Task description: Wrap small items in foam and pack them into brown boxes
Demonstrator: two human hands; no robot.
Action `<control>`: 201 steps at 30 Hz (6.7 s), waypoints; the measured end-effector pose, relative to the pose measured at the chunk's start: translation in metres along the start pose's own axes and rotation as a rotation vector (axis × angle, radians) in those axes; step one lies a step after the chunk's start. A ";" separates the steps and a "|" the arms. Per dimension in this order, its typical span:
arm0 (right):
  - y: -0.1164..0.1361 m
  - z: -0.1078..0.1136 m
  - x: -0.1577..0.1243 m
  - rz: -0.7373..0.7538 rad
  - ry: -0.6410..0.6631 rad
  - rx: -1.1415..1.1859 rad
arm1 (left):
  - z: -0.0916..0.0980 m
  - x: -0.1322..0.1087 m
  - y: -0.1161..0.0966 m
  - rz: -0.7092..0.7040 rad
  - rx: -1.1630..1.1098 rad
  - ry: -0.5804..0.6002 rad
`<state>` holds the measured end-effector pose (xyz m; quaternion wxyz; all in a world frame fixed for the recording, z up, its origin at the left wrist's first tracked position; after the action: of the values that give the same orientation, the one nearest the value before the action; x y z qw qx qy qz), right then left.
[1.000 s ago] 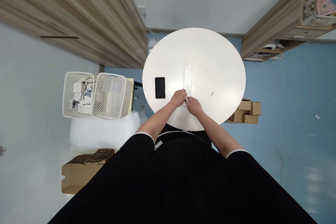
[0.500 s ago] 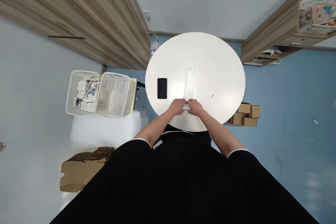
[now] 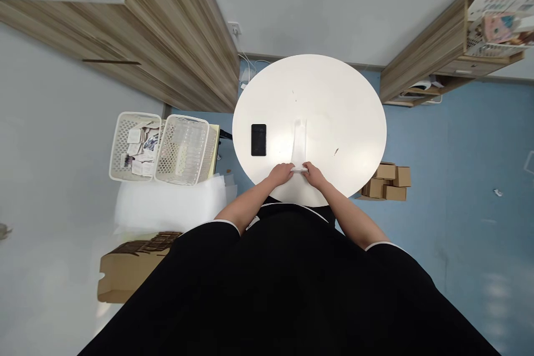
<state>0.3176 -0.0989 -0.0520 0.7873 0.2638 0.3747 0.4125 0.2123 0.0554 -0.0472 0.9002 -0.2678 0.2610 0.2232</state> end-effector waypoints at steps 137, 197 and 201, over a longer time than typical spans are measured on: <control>0.364 -0.306 -0.034 0.761 0.613 -0.084 | -0.152 -0.497 0.199 1.434 -1.146 -0.885; 0.279 -0.108 -0.046 0.308 -0.332 0.002 | 0.016 -0.428 0.213 0.963 -0.518 -0.689; 0.189 -0.018 -0.072 0.170 -0.434 0.027 | 0.050 -0.324 0.126 0.819 -0.423 -0.590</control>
<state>0.1904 -0.0597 0.1008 0.8082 0.3877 0.1785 0.4057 -0.0865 0.0957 0.1334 0.7010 -0.2455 0.0296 0.6690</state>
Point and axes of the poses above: each hand's wrist, its own x-axis towards the middle knuckle, its own z-axis out of the back of the hand, y = z × x, the point moved 4 cm from there along x, towards the middle knuckle, and after that the axes turned 15 degrees about z, right-handed, at the moved point
